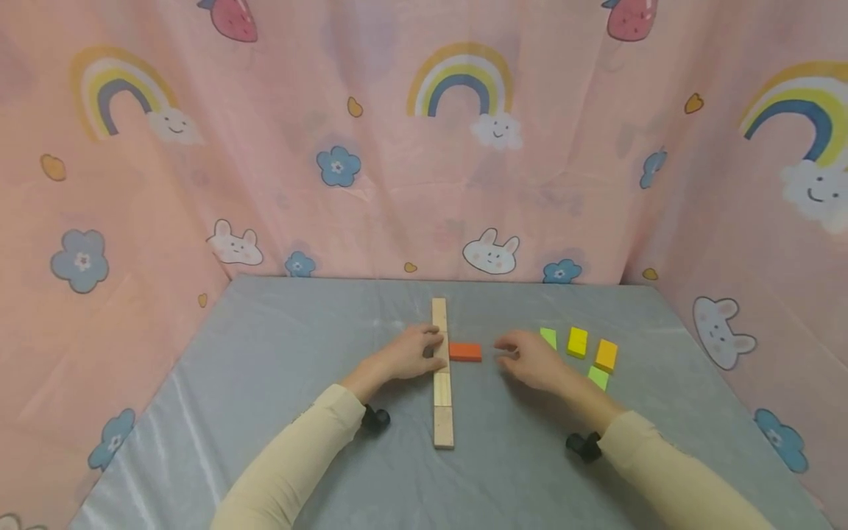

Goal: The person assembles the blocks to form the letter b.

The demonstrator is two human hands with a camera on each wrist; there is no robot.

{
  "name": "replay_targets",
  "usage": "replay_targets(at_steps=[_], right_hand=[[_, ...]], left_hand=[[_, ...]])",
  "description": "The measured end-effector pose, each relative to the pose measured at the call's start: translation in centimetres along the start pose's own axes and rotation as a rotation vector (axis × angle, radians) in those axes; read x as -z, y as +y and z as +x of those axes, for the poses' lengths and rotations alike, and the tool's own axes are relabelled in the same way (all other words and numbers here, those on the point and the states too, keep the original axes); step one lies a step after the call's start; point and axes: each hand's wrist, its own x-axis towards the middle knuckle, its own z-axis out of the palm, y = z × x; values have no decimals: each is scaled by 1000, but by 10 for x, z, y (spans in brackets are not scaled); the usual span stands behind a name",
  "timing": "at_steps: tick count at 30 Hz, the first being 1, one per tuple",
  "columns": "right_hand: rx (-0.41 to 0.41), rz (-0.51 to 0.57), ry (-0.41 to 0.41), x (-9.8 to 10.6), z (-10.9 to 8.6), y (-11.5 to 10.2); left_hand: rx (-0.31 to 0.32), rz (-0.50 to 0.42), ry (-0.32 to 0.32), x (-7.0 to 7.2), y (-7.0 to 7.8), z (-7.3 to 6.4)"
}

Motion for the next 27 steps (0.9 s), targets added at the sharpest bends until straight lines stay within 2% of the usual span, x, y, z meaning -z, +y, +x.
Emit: replay_targets(at_steps=[7, 22, 27], right_hand=[[44, -10, -4, 10, -16, 11], [-38, -51, 82, 36, -48, 40], [-79, -53, 80, 45, -57, 47]], left_hand=[[7, -10, 0, 1, 0, -2], [4, -4, 2, 0, 1, 0], [9, -2, 11, -2, -1, 2]])
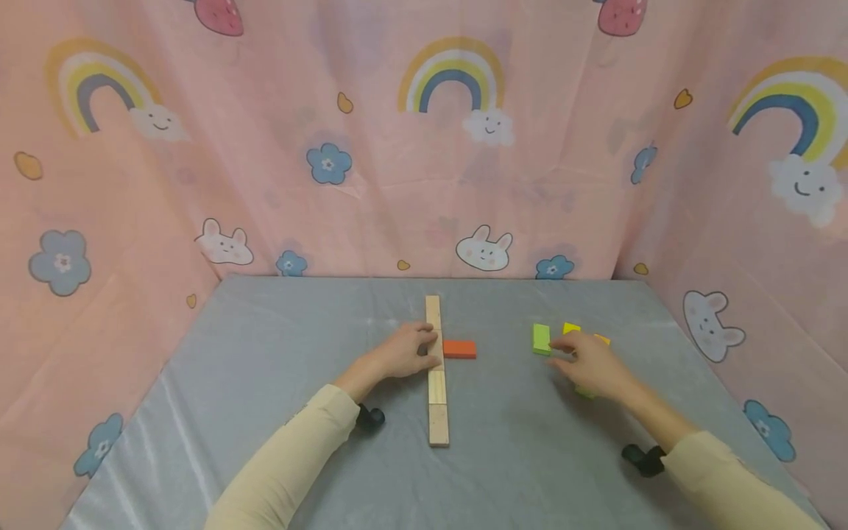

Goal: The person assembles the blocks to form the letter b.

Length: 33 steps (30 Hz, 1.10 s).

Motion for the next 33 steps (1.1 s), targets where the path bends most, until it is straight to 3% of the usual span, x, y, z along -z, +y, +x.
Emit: replay_targets(at_steps=[3, 10, 19, 33], right_hand=[[-20, 1, 3, 5, -6, 4], [16, -31, 35, 10, -19, 17], [-78, -47, 6, 15, -31, 33], [-126, -66, 1, 10, -39, 51]], left_hand=[[-1, 2, -2, 0, -1, 0], [-7, 8, -14, 2, 0, -1], [-5, 15, -12, 3, 2, 0], [-15, 25, -6, 4, 3, 0]])
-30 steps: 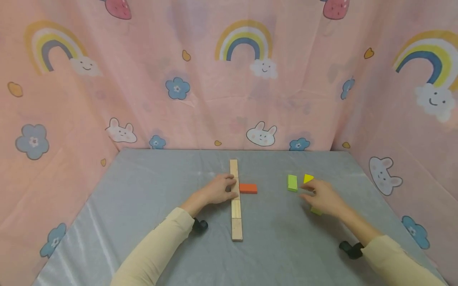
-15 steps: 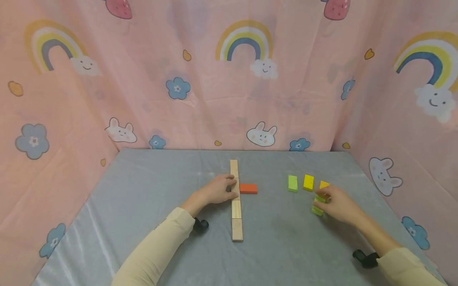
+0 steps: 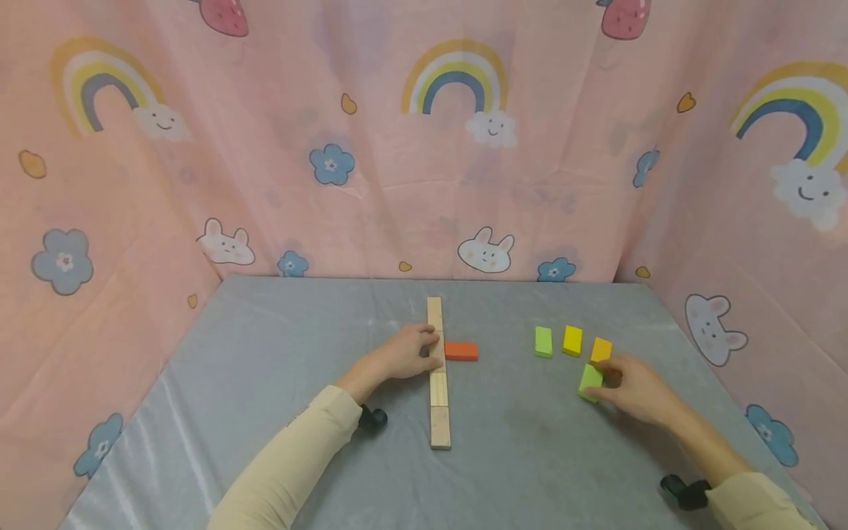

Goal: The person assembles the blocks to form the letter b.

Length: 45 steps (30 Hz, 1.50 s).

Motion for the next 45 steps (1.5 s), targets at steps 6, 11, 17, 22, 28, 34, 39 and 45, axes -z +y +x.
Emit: replay_targets(at_steps=[6, 11, 17, 22, 28, 34, 39, 45], right_hand=[[-12, -1, -1, -3, 1, 1], [-15, -6, -2, -6, 2, -1], [-30, -4, -6, -9, 4, -2], [-33, 14, -12, -11, 5, -6], [16, 34, 16, -14, 6, -13], [33, 47, 3, -17, 11, -24], [43, 66, -14, -20, 15, -34], [64, 88, -13, -24, 21, -49]], left_hand=[[3, -2, 3, 0, 0, 0], [-2, -3, 6, 1, 0, -1], [-2, -12, 3, 1, 0, -2], [11, -2, -4, 1, 1, -2], [20, -2, -3, 1, 2, -2], [24, -4, 3, -1, 1, -2], [16, -4, 8, -1, 1, -2], [14, -16, 8, -1, 0, -1]])
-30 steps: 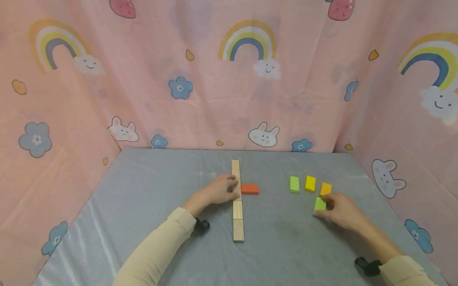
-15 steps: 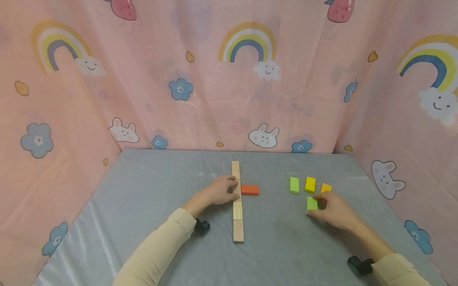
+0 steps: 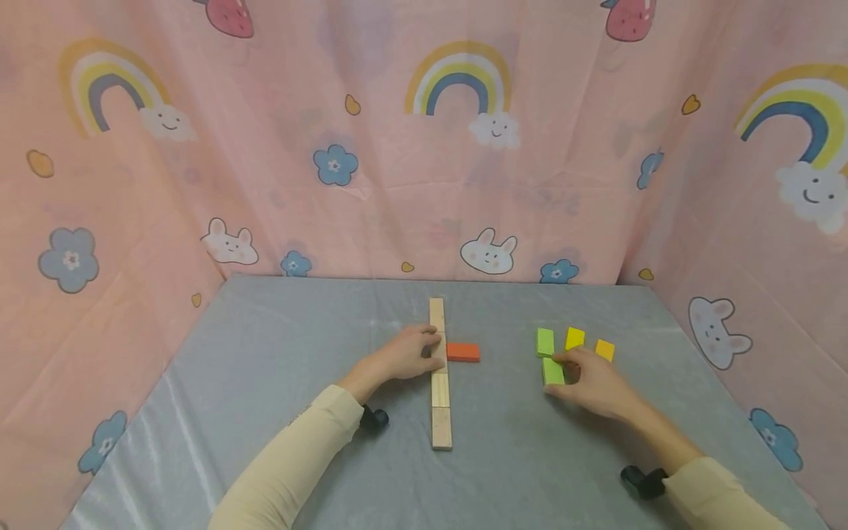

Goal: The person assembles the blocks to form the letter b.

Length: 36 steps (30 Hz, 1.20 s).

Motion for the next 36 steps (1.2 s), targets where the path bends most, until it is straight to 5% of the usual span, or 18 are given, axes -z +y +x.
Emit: replay_targets(at_steps=[18, 36], right_hand=[[113, 27, -24, -17, 29, -33], [135, 52, -53, -33, 50, -56]], left_hand=[[19, 10, -12, 0, -1, 0], [14, 40, -5, -1, -1, 1]])
